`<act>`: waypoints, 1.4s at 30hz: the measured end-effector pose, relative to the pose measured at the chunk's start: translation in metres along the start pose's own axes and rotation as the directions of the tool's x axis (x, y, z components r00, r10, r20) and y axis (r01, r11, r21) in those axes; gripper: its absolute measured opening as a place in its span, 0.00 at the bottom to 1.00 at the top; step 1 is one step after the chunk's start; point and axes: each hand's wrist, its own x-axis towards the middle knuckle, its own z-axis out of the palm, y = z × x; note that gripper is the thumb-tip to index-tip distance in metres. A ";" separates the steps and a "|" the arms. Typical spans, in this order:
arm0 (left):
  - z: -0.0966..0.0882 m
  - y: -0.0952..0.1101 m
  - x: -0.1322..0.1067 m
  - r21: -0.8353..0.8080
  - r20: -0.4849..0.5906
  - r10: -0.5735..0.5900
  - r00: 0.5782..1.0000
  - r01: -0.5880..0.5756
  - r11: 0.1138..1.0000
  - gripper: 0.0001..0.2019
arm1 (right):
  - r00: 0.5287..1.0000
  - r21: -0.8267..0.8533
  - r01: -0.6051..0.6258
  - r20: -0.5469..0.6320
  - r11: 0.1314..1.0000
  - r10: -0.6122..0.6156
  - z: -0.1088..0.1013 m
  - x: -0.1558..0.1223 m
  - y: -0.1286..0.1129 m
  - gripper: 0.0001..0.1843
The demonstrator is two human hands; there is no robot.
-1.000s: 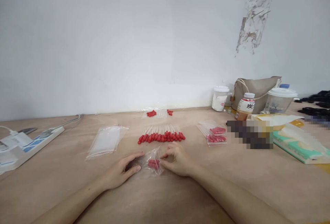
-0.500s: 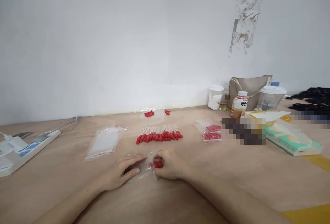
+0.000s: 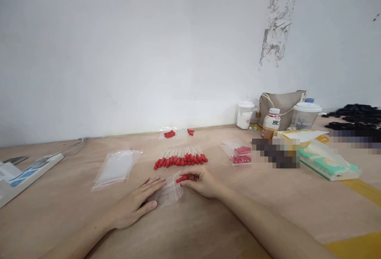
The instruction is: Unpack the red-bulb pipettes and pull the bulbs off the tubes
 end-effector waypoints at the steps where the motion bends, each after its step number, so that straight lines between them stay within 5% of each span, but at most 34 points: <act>1: 0.000 -0.001 0.000 0.017 0.008 0.007 1.000 -0.007 1.000 0.25 | 0.998 0.047 -0.056 0.005 0.997 0.055 -0.002 0.000 0.002 0.16; 5: 0.000 -0.003 0.000 0.073 0.039 -0.001 0.999 -0.002 0.997 0.26 | 0.970 0.259 -0.242 0.062 0.935 0.234 -0.014 0.002 0.007 0.17; 12: 0.000 -0.005 -0.002 0.117 0.043 -0.030 0.999 0.025 0.993 0.26 | 0.944 0.469 -0.317 0.074 0.825 0.321 -0.045 0.004 0.012 0.16; 15: 0.000 -0.005 -0.002 0.117 0.035 -0.031 0.999 0.027 0.993 0.26 | 0.946 0.456 -0.285 -0.009 0.843 0.325 -0.067 0.005 0.011 0.15; 18: 0.000 -0.006 -0.001 0.115 0.032 -0.027 0.999 0.023 0.993 0.26 | 0.929 0.431 -0.178 -0.223 0.884 0.296 -0.092 0.007 0.012 0.15; 21: 0.000 -0.007 -0.001 0.106 0.015 -0.019 1.000 0.017 0.994 0.26 | 0.887 0.280 -0.085 -0.415 0.956 0.200 -0.107 0.012 0.016 0.16; 24: 0.000 -0.007 0.000 0.112 0.009 -0.014 1.000 0.013 0.994 0.25 | 0.887 -0.049 -0.046 -0.462 0.998 0.019 -0.103 0.020 0.023 0.15; 30: 0.000 -0.005 -0.001 0.147 0.022 -0.051 0.998 0.047 0.988 0.26 | 0.925 -0.630 0.138 -0.194 0.764 -0.327 -0.074 0.033 0.046 0.11; 36: -0.001 -0.004 -0.001 0.140 0.031 -0.043 0.999 0.039 0.989 0.25 | 0.952 -0.749 0.162 -0.054 0.643 -0.302 -0.061 0.032 0.049 0.14; 42: -0.002 -0.004 -0.001 0.056 -0.015 -0.061 0.998 0.062 0.996 0.21 | 0.966 -0.715 0.110 -0.088 0.691 -0.244 -0.057 0.027 0.035 0.14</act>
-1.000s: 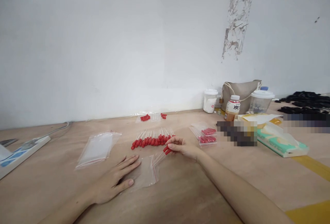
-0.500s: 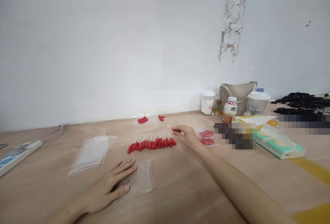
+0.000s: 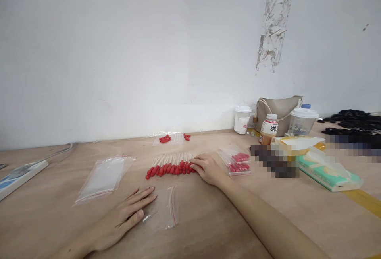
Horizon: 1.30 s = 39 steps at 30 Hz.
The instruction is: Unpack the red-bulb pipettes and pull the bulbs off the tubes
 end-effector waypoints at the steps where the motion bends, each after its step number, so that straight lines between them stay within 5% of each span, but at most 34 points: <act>1: 0.000 0.000 0.000 -0.031 -0.004 -0.014 1.000 0.014 0.999 0.20 | 0.999 0.016 -0.023 -0.023 1.000 0.023 0.001 -0.001 0.002 0.14; 6: 0.004 -0.008 0.005 -0.293 -0.124 -0.200 0.972 0.156 0.943 0.18 | 0.960 0.106 -0.234 -0.134 0.967 0.247 0.011 -0.006 0.024 0.14; 12: 0.012 -0.018 0.020 -0.359 -0.356 -0.396 0.846 0.267 0.894 0.17 | 0.889 0.075 -0.394 -0.222 0.916 0.400 0.016 -0.009 0.034 0.15; 17: 0.012 -0.023 0.022 -0.313 -0.224 -0.370 0.902 0.293 0.903 0.18 | 0.851 -0.027 -0.475 -0.267 0.879 0.452 0.006 -0.002 0.030 0.11; 20: 0.010 -0.020 0.018 -0.299 -0.137 -0.341 0.930 0.289 0.909 0.14 | 0.800 -0.224 -0.598 -0.227 0.770 0.555 -0.012 0.000 0.038 0.12; 25: -0.005 -0.018 0.004 -0.331 -0.247 -0.294 0.923 0.205 0.921 0.12 | 0.668 -0.489 -0.660 -0.037 0.569 0.743 -0.045 -0.016 0.070 0.28; 28: -0.021 -0.040 -0.005 -0.454 -0.391 -0.385 0.836 0.189 0.871 0.11 | 0.663 -0.518 -0.635 0.016 0.574 0.748 -0.054 -0.030 0.082 0.24; 31: -0.034 -0.082 -0.014 -0.550 -0.579 -0.533 0.617 0.187 0.814 0.15 | 0.669 -0.549 -0.614 0.022 0.568 0.743 -0.053 -0.038 0.086 0.17; 33: -0.036 -0.110 -0.021 -0.505 -0.602 -0.586 0.542 0.311 0.806 0.15 | 0.670 -0.570 -0.608 0.006 0.553 0.743 -0.051 -0.039 0.086 0.15; 36: -0.033 -0.136 -0.030 -0.254 -0.547 -0.636 0.545 0.615 0.746 0.12 | 0.672 -0.591 -0.606 -0.021 0.533 0.741 -0.048 -0.040 0.085 0.14; 39: -0.029 -0.132 -0.032 -0.066 -0.561 -0.629 0.539 0.728 0.682 0.13 | 0.664 -0.601 -0.617 -0.049 0.509 0.746 -0.050 -0.043 0.083 0.12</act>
